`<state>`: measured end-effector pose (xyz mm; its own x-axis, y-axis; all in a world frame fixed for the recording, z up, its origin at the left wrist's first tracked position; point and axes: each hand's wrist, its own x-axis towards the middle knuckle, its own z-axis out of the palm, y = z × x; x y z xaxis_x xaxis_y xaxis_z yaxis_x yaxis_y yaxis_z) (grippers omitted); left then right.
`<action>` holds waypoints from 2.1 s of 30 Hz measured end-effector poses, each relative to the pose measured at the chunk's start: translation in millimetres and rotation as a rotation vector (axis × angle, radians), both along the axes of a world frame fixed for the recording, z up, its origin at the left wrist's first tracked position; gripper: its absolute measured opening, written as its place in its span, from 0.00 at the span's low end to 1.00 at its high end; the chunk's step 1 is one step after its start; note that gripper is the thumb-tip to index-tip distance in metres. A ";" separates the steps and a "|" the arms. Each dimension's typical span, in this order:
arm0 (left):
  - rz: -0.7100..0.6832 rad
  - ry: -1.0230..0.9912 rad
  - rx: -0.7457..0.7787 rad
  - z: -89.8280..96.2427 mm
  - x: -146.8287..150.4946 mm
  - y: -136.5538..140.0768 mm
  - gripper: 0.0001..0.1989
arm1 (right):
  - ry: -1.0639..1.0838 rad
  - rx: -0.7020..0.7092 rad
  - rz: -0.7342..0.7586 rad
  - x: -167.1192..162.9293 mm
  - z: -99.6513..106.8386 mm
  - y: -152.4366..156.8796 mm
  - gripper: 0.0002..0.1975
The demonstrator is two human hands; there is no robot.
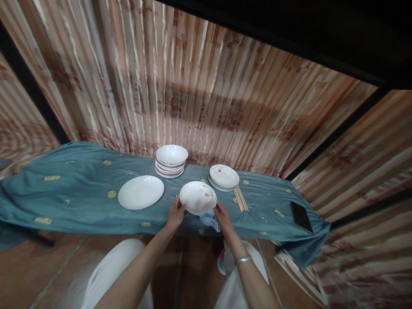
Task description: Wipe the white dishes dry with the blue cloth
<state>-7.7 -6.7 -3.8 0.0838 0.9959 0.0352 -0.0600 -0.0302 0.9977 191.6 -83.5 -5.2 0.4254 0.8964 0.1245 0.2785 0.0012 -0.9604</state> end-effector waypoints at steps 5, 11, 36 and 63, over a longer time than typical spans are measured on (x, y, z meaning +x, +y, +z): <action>0.000 0.034 -0.019 0.3 -3.7 -1.9 0.25 | -0.272 -0.057 -0.105 6.0 9.8 -7.7 0.30; 0.006 0.075 -0.009 -5.4 -6.6 -0.2 0.25 | -0.388 -0.006 0.015 -5.6 35.2 23.6 0.26; -0.100 0.073 -0.004 7.4 -12.3 -3.5 0.26 | -0.857 -0.097 0.436 -38.6 62.3 -3.2 0.17; -0.176 -0.194 -0.129 5.4 -14.7 0.6 0.32 | -1.067 -0.364 0.147 -35.5 56.7 85.7 0.17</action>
